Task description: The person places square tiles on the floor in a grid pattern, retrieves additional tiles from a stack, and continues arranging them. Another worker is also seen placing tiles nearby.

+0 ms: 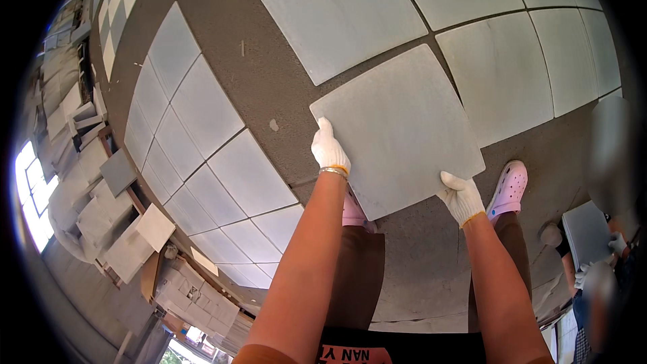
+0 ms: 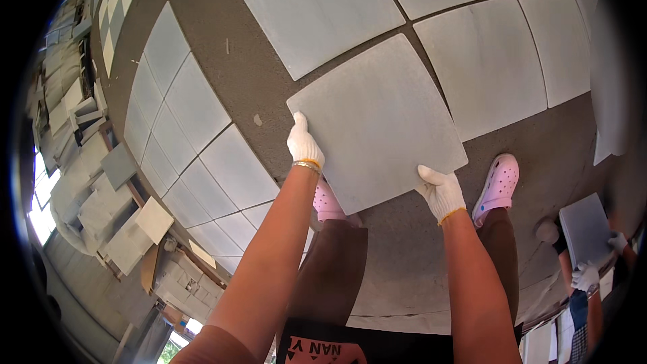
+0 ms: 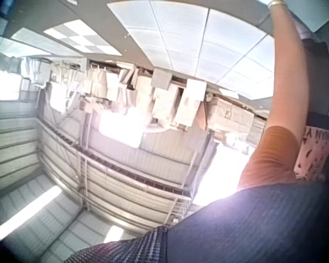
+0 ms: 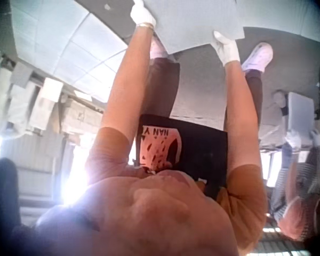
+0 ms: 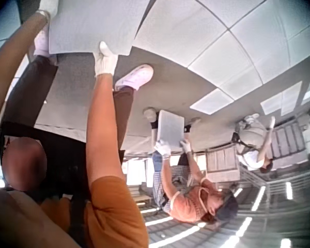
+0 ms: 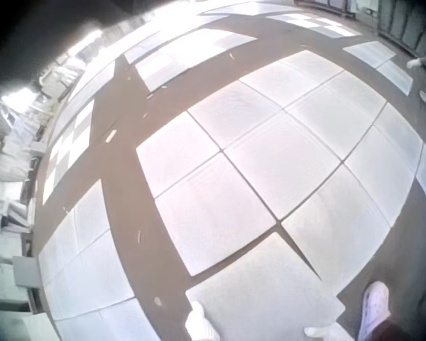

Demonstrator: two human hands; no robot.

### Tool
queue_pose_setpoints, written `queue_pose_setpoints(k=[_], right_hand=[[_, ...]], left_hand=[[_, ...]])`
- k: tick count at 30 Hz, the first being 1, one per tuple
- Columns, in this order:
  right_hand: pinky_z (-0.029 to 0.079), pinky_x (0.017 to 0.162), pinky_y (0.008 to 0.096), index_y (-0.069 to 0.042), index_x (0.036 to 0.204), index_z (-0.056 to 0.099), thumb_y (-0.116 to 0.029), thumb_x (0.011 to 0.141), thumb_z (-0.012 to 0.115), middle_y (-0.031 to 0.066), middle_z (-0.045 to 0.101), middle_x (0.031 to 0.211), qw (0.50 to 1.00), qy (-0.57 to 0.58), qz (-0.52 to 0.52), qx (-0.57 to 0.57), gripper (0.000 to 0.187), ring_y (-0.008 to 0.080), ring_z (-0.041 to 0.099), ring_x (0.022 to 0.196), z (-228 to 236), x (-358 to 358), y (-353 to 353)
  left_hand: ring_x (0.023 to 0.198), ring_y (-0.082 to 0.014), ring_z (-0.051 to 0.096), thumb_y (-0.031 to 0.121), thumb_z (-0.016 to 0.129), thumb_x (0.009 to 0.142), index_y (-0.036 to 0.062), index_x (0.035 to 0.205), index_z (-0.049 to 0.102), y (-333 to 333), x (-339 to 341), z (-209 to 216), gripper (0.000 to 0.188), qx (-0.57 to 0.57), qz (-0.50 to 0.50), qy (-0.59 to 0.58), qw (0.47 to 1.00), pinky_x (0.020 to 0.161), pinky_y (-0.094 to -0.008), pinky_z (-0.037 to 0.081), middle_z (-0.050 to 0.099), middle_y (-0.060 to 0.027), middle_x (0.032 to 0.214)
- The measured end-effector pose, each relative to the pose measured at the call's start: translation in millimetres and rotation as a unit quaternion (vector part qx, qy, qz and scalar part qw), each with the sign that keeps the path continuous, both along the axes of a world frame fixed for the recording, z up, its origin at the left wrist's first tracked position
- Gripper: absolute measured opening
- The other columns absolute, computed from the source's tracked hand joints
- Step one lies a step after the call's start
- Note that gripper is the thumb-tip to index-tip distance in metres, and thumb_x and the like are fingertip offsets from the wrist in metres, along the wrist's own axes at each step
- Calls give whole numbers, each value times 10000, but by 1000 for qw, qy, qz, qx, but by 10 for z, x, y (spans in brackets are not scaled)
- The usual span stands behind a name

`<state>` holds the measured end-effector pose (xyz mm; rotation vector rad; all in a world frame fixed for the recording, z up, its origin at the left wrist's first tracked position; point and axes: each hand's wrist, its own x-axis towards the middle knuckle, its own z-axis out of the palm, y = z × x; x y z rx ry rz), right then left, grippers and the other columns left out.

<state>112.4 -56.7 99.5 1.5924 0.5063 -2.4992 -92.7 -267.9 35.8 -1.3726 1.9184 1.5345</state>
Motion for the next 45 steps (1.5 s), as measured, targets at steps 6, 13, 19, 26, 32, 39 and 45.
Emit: queue_pose_setpoints(k=[6,13,19,26,32,39,45], right_hand=[[500,991,451,-36,1400,392,-46,840,705,107,525,1337,999,-28,18,14,642,268,554,1203,-346,43,-35],[484,1005,472,-30,1406,391,-111,857,720,113,509,1366,998,-40,37,21,645,283,544,1217,-490,50,16],[508,970,461,-9,1399,390,-158,866,728,125,503,1367,997,-40,62,9,649,281,550,1207,-613,30,73],[591,825,397,136,1302,398,-181,849,759,187,528,1223,988,-114,103,18,661,297,611,1029,-746,20,115],[599,802,397,153,1256,434,-174,843,766,208,533,1199,983,-142,110,28,623,307,627,974,-763,-37,142],[602,817,414,153,1265,435,-171,846,762,225,544,1220,980,-150,128,37,623,338,632,990,-760,-79,169],[602,829,427,126,1267,451,-156,840,764,212,579,1186,977,-166,129,35,601,363,643,1000,-779,-71,152]], left_hand=[[807,-155,527,431,591,947,-21,932,645,5,-49,-435,455,44,22,32,998,746,-335,456,617,-41,912],[858,-147,535,416,596,953,-2,972,650,135,-72,-543,422,71,31,60,995,795,-337,456,624,-28,963],[855,-130,506,409,594,960,18,930,643,164,-106,-625,396,69,20,70,995,800,-316,435,598,-9,937],[775,-146,487,466,553,964,-15,889,636,162,-117,-648,494,25,-5,79,997,755,-329,432,594,-41,827],[862,-407,650,588,330,976,-15,883,688,-126,-359,-466,708,-291,-542,-51,786,797,-454,502,673,-252,865],[896,-384,673,600,426,920,16,891,704,44,-727,-91,648,-379,-662,-110,637,775,-458,527,696,-211,894],[1044,-304,627,388,706,799,125,1135,660,143,-719,-72,429,-366,-640,173,653,856,-412,522,633,-141,1159]])
